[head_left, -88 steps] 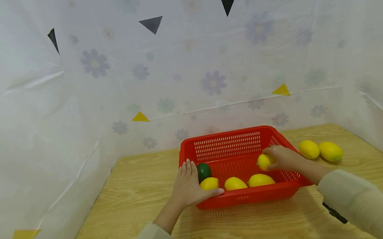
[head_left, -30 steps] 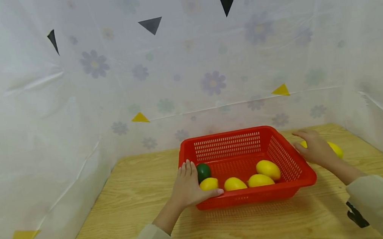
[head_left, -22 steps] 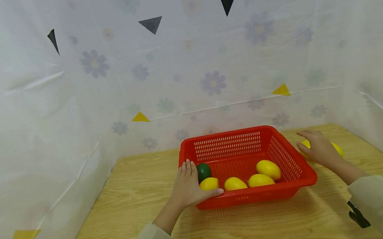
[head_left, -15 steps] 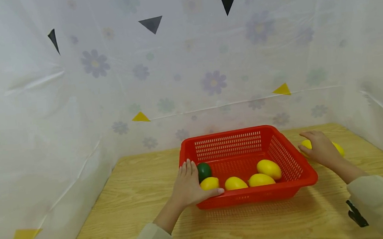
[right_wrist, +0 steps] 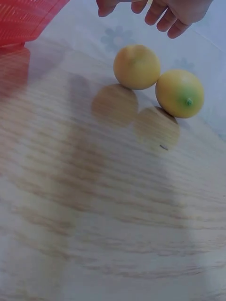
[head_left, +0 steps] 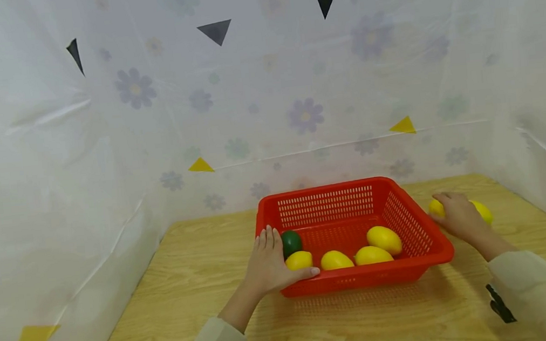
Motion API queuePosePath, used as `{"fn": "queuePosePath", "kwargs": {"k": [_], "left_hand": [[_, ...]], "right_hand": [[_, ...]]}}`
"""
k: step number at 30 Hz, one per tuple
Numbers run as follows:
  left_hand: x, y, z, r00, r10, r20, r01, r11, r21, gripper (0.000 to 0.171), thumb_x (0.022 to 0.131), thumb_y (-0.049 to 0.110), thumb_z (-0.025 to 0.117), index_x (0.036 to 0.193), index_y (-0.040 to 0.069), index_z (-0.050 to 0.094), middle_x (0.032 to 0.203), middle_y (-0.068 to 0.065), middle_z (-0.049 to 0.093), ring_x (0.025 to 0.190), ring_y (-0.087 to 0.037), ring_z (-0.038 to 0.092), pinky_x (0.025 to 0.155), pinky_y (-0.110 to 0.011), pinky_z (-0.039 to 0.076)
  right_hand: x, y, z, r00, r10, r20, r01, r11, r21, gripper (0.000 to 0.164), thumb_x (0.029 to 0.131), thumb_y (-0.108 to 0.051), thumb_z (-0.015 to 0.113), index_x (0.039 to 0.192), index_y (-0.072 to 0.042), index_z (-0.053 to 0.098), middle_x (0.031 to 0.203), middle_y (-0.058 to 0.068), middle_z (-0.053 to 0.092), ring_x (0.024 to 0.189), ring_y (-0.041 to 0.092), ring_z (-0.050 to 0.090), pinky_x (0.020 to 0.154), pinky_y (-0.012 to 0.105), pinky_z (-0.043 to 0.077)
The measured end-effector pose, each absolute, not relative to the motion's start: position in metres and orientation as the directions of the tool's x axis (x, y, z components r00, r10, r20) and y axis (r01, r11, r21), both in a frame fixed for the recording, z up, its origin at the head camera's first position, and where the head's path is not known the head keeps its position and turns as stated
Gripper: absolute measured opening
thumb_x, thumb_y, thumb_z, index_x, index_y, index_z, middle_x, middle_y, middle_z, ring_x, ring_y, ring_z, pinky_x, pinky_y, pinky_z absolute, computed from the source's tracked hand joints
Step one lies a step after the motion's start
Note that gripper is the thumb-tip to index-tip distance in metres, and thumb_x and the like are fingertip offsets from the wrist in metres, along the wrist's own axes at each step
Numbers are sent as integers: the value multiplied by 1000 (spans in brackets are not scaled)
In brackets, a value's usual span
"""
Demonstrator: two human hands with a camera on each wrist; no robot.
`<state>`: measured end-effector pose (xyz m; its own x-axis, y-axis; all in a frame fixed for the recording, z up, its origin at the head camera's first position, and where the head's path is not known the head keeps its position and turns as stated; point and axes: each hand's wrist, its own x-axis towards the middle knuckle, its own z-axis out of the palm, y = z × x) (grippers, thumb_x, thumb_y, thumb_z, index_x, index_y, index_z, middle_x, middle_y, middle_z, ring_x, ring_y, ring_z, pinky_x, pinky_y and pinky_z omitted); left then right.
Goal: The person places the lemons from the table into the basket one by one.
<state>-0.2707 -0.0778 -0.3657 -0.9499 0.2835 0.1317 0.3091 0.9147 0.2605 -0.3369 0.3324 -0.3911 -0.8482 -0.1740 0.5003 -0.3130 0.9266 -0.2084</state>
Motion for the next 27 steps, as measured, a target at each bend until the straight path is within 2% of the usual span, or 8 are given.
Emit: {"fn": "queuePosePath", "kwargs": {"k": [5, 11, 16, 27], "left_hand": [[-270, -78, -365, -953, 279, 121, 302, 918, 258, 119, 68, 82, 45, 147, -2, 16, 155, -20, 10, 143, -37, 11, 117, -49, 12], [-270, -77, -365, -956, 273, 111, 293, 921, 258, 118, 68, 82, 46, 147, -2, 16, 155, -20, 10, 144, -36, 10, 117, -49, 12], [-269, -76, -366, -954, 282, 101, 299, 916, 267, 119, 68, 83, 45, 147, -1, 17, 155, -19, 9, 144, -35, 10, 117, -49, 11], [-272, -79, -369, -952, 280, 121, 303, 914, 268, 120, 67, 84, 45, 147, 0, 17, 155, -18, 8, 144, -35, 9, 117, -49, 11]], "right_hand": [[-342, 333, -399, -850, -170, 498, -292, 940, -177, 50, 80, -11, 66, 115, 19, 49, 114, 44, 46, 99, 59, 43, 76, 65, 42], [-349, 336, -406, -826, -188, 531, -272, 958, -85, 49, 77, -13, 68, 112, 17, 51, 110, 43, 49, 98, 58, 45, 71, 64, 45], [-352, 340, -409, -836, -204, 509, -247, 969, -18, 48, 77, -13, 67, 111, 16, 50, 110, 43, 48, 98, 58, 45, 70, 64, 45], [-355, 335, -412, -852, -250, 460, -215, 968, 127, 31, 79, 3, 62, 105, 16, 50, 103, 38, 50, 94, 53, 48, 70, 58, 46]]}}
